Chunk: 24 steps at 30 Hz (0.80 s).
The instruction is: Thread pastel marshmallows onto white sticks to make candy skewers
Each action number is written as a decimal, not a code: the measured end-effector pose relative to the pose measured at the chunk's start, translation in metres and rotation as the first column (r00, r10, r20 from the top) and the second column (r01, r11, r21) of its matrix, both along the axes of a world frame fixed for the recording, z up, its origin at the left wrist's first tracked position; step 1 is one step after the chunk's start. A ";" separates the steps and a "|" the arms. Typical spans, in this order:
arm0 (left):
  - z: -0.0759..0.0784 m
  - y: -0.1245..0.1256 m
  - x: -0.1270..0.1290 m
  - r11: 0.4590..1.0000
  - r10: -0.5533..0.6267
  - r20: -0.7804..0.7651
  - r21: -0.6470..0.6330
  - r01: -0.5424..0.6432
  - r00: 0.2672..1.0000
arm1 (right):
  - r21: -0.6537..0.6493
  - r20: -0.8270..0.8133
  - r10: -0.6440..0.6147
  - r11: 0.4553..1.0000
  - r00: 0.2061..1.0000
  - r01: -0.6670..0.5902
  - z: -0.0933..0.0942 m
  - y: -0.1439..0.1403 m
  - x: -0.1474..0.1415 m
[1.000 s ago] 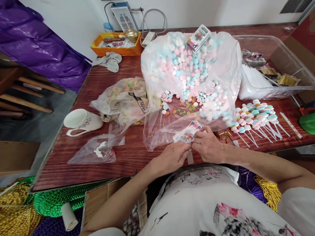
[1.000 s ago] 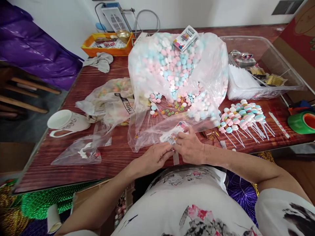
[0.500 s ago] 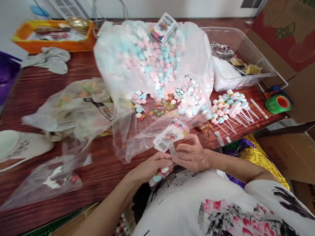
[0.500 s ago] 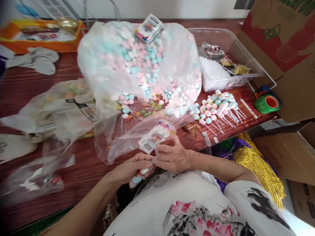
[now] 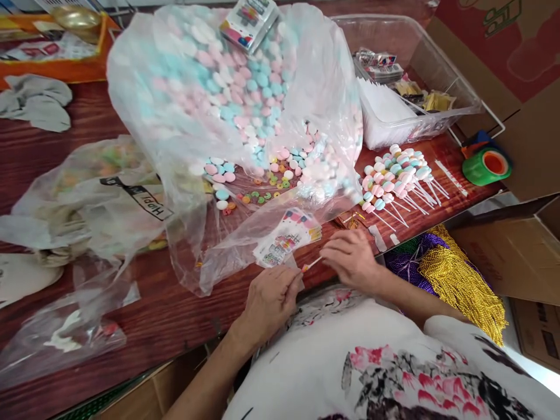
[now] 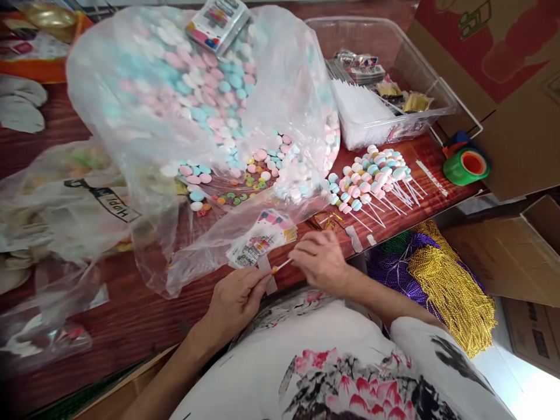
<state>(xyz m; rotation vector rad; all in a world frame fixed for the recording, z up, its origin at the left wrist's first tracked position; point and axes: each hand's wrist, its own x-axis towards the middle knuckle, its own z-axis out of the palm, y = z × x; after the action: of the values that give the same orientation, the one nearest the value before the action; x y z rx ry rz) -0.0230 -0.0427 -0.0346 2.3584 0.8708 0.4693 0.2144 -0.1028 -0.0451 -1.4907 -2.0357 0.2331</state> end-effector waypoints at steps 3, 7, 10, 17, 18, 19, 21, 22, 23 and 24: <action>-0.001 0.004 0.001 0.923 0.221 0.133 -0.347 -0.163 0.966 | 0.050 0.137 -0.122 0.992 0.983 0.117 -0.004 -0.004 0.048; -0.003 0.004 0.011 0.603 0.525 0.153 -0.761 -0.239 0.837 | -0.061 0.311 0.008 0.998 0.950 0.012 -0.016 -0.003 0.087; -0.003 -0.001 0.021 0.394 0.624 0.080 -0.891 -0.224 0.777 | -0.047 0.353 0.095 0.995 0.931 -0.084 -0.024 0.000 0.087; 0.000 -0.006 0.021 0.300 0.728 0.086 -0.932 -0.203 0.680 | 0.020 0.354 0.022 0.999 0.935 -0.031 -0.029 -0.001 0.071; 0.000 -0.007 0.020 0.301 0.732 0.090 -0.932 -0.203 0.676 | 0.022 0.315 0.000 1.000 0.949 -0.007 -0.029 -0.001 0.069; -0.001 -0.007 0.018 0.302 0.734 0.091 -0.932 -0.203 0.673 | 0.021 0.273 -0.027 1.000 0.962 0.022 -0.028 -0.002 0.068; -0.002 -0.009 0.017 0.301 0.739 0.088 -0.930 -0.211 0.668 | 0.019 0.191 -0.088 0.996 0.978 0.086 -0.027 -0.002 0.067; -0.002 -0.009 0.016 0.302 0.741 0.084 -0.928 -0.219 0.666 | 0.024 0.152 -0.124 0.992 0.981 0.122 -0.027 -0.002 0.067; -0.003 -0.010 0.015 0.305 0.744 0.082 -0.925 -0.228 0.663 | 0.033 0.120 -0.160 0.987 0.980 0.157 -0.026 -0.003 0.067; -0.004 -0.010 0.014 0.309 0.748 0.082 -0.922 -0.236 0.658 | 0.047 0.098 -0.194 0.981 0.976 0.190 -0.025 -0.005 0.068</action>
<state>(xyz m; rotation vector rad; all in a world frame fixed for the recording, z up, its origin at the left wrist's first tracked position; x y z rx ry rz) -0.0087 -0.0530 -0.0390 0.8611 1.2216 0.6641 0.2822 -0.1080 -0.0702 -1.6936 -1.9457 0.0410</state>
